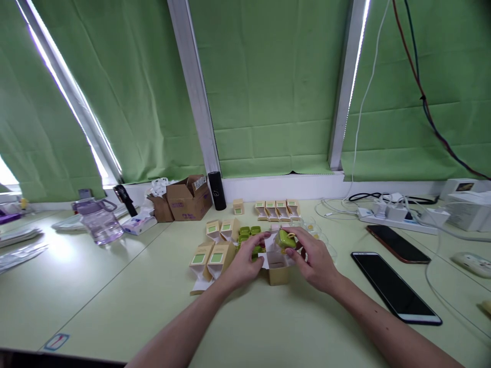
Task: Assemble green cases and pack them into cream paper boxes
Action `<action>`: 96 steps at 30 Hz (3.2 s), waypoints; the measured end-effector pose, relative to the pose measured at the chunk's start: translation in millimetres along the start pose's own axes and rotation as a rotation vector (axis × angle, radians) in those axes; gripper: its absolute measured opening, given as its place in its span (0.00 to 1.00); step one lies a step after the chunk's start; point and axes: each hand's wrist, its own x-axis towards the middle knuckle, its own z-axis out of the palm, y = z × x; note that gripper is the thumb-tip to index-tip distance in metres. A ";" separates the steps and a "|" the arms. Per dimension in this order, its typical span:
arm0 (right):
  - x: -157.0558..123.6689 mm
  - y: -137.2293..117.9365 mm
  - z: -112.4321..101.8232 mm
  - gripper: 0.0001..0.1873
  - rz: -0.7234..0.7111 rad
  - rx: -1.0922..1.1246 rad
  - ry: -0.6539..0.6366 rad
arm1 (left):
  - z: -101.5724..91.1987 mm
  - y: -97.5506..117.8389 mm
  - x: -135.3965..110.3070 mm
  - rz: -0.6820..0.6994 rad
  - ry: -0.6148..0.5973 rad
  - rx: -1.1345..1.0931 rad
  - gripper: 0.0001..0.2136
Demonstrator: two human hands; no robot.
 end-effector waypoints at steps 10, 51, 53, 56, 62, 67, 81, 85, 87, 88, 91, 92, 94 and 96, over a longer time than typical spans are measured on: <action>-6.8 -0.9 9.5 0.27 -0.161 -0.170 -0.041 | 0.6 -8.2 -0.9 0.033 0.008 -0.007 0.36; -6.0 -6.2 27.5 0.06 -0.033 0.017 -0.022 | 2.2 -9.3 -1.3 0.033 0.045 0.062 0.34; -5.3 -4.3 29.0 0.06 0.000 0.055 -0.033 | 2.4 -9.6 -1.2 0.034 0.046 0.068 0.34; -3.9 -2.3 30.8 0.07 0.053 0.094 -0.045 | 2.6 -10.4 -1.1 0.033 0.042 0.066 0.34; -2.5 -3.3 32.2 0.08 0.119 0.140 -0.043 | 2.4 -9.0 -1.1 0.024 0.040 0.058 0.34; -3.2 -1.3 34.8 0.09 0.106 0.156 -0.026 | 2.7 -9.2 -1.4 0.015 0.042 0.056 0.34; -1.4 10.8 33.7 0.11 0.337 0.343 0.228 | 0.7 -3.7 2.3 -0.029 0.004 -0.293 0.33; -1.3 17.7 37.9 0.10 0.453 0.502 0.260 | 0.1 -2.0 5.0 -0.057 0.019 -0.397 0.31; -1.1 19.3 39.4 0.10 0.483 0.550 0.264 | 0.8 -1.5 5.9 -0.074 0.033 -0.418 0.31; -1.1 19.7 39.9 0.11 0.491 0.559 0.263 | 1.7 -1.3 6.3 -0.080 0.036 -0.423 0.31; -1.2 19.9 41.2 0.11 0.504 0.580 0.250 | 5.2 -1.1 6.9 -0.081 0.028 -0.426 0.33; -1.4 19.6 41.6 0.11 0.508 0.597 0.244 | 6.4 -1.3 7.0 -0.075 0.025 -0.427 0.33; -1.8 18.7 42.7 0.11 0.518 0.653 0.230 | 8.4 -1.9 6.6 -0.057 0.029 -0.424 0.33; -2.5 17.6 43.7 0.12 0.527 0.713 0.212 | 10.2 -3.1 5.6 -0.038 0.042 -0.408 0.31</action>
